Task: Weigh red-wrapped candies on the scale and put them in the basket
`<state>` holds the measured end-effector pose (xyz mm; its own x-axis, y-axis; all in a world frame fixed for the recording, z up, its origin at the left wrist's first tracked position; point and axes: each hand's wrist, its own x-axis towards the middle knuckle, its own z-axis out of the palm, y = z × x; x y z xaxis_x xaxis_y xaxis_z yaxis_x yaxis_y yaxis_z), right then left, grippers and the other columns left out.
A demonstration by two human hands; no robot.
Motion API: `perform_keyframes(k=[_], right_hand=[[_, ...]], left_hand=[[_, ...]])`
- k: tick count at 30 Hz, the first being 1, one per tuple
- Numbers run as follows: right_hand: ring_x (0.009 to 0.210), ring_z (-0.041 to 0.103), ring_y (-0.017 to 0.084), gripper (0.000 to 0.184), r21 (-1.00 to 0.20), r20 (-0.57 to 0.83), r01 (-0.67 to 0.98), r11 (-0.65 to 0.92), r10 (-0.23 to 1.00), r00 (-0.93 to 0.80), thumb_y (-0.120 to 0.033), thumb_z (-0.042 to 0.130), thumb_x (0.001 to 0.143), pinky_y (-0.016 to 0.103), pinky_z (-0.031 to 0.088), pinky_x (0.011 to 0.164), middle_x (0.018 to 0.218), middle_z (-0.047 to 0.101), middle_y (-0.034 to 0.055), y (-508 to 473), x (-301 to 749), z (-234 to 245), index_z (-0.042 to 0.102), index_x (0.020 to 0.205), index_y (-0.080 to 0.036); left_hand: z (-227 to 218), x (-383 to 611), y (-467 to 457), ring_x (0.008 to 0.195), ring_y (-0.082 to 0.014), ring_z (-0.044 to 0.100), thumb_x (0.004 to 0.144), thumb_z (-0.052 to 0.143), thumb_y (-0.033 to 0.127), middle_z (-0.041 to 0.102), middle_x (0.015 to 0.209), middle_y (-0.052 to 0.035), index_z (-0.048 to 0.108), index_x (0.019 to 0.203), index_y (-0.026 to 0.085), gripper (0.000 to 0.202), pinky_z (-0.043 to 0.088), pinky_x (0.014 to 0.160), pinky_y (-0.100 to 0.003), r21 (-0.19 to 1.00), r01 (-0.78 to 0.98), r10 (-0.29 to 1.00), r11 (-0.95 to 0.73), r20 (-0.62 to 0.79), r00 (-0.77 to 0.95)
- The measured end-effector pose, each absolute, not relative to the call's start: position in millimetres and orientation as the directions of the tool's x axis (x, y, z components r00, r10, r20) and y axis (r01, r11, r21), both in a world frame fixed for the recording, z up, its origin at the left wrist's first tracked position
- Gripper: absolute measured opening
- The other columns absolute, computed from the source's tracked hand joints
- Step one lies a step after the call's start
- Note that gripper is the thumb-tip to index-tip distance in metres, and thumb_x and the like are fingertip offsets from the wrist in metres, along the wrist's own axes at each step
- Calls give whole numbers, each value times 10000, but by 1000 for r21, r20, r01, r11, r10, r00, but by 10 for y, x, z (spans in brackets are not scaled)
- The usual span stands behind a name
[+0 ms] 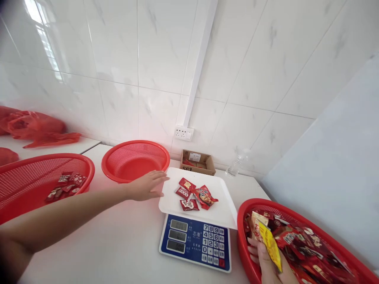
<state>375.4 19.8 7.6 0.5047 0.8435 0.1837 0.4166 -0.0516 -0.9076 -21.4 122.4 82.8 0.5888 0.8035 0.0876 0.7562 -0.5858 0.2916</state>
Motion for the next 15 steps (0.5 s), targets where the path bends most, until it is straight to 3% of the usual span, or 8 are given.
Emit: perform_keyframes(k=[3,7,11,15], right_hand=[[890,625,292,560,-916,104,383,-116,855,508,-662,524,659,423,508,828,985,670,93,174,3685,217,637,942,-192],[924,615,299,618,-911,81,387,-144,856,510,-704,491,640,435,458,901,963,673,100,144,3591,352,631,935,-180],[938,609,297,620,-905,69,394,-163,855,514,-706,491,633,432,441,921,979,670,101,116,3543,398,633,925,-178],[934,608,296,626,-900,67,401,-170,856,513,-700,492,632,423,449,905,964,676,98,111,3535,406,627,939,-172]], left_hand=[[770,278,1346,1375,-278,126,758,452,671,234,1495,-87,208,1421,254,820,153,1093,-461,311,677,724,-667,54,688],[671,737,1530,1373,-346,8,655,491,742,133,1508,-160,119,1441,196,1027,91,1063,-557,302,703,723,-643,-62,688],[626,922,1607,1318,-400,224,671,464,736,310,1421,-242,218,1412,116,997,196,1014,-578,269,732,753,-626,-34,657],[590,920,1574,1183,-340,424,796,433,581,500,1260,-189,418,1291,154,654,331,944,-482,222,738,765,-637,64,641]])
